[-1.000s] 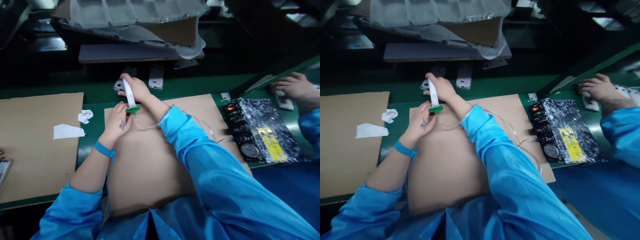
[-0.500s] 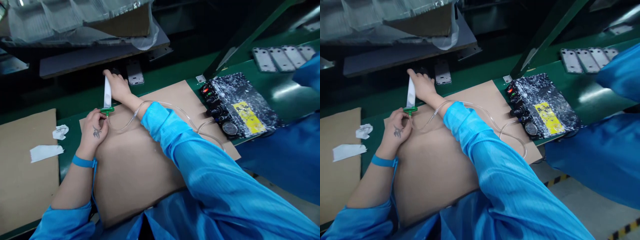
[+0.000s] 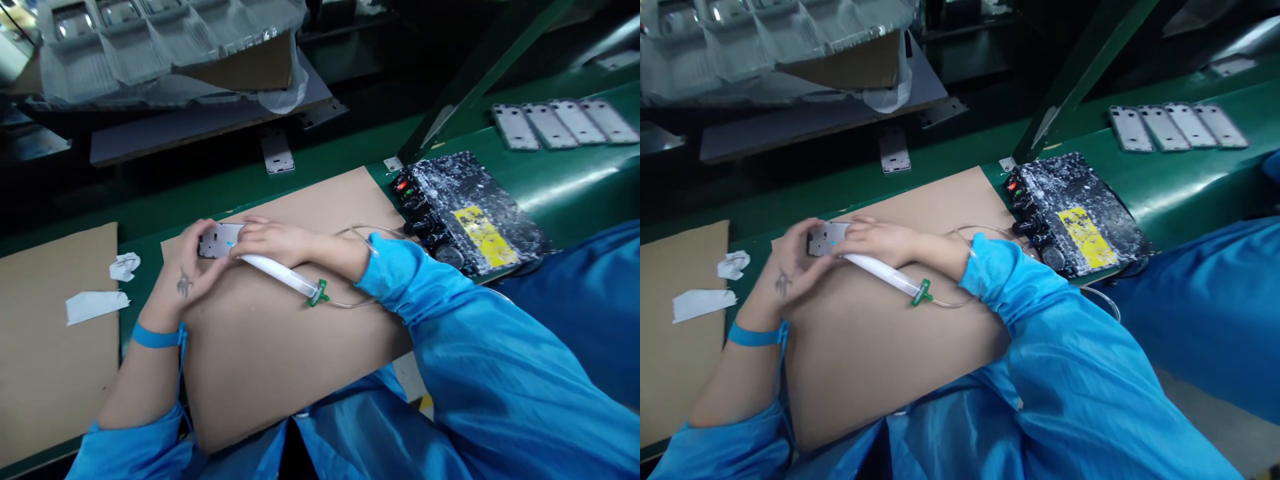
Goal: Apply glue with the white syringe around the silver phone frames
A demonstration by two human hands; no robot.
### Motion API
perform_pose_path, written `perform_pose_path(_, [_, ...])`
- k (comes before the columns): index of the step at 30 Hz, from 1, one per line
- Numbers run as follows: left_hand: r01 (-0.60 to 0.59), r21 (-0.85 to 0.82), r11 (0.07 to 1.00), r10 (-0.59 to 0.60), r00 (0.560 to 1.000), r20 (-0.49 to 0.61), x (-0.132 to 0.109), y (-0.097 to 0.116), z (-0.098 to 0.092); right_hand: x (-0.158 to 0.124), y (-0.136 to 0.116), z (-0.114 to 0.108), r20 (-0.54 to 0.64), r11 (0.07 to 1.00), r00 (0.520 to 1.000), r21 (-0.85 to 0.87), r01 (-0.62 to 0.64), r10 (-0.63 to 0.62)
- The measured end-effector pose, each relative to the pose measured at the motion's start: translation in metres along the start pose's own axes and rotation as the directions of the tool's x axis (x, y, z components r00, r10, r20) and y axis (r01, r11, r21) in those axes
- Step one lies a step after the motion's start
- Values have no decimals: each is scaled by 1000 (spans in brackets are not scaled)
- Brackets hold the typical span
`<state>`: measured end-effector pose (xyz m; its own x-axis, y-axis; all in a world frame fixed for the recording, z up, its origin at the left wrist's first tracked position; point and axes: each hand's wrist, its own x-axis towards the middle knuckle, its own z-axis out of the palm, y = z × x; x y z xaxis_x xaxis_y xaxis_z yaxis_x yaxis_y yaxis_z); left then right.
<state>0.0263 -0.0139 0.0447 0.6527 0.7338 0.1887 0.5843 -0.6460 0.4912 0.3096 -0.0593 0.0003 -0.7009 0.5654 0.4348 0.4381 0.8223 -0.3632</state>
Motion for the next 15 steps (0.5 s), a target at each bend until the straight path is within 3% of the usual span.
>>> perform_pose_path(2, [-22, 22, 1000, 18, 985, 169, -2, 7, 3, -12, 16, -2, -115, 996, 992, -59, -65, 58])
perform_pose_path(4, [-19, 71, 997, 3, 976, 220, -3, 10, 3, -26, 45, -11, -285, 963, 934, -97, -250, 214])
perform_pose_path(6, [0, 109, 994, -18, 985, 171, -3, 10, 2, -42, 79, -27, -423, 866, 795, -47, -498, 435])
perform_pose_path(9, [4, 152, 988, -16, 997, 80, -4, 5, 0, -63, 129, -62, -488, 557, 460, 66, -828, 742])
perform_pose_path(10, [6, 157, 988, -18, 997, 75, -4, 4, 0, -68, 142, -73, -498, 409, 325, 66, -910, 804])
perform_pose_path(11, [15, 154, 988, -28, 996, 84, -4, 2, 0, -70, 153, -83, -504, 292, 223, 62, -954, 835])
perform_pose_path(13, [51, 116, 992, -66, 989, 131, -4, -1, 1, -71, 168, -99, -517, 188, 134, 53, -981, 845])
perform_pose_path(15, [77, 54, 996, -86, 979, 185, -5, -4, 2, -69, 176, -109, -522, 170, 124, 42, -984, 844])
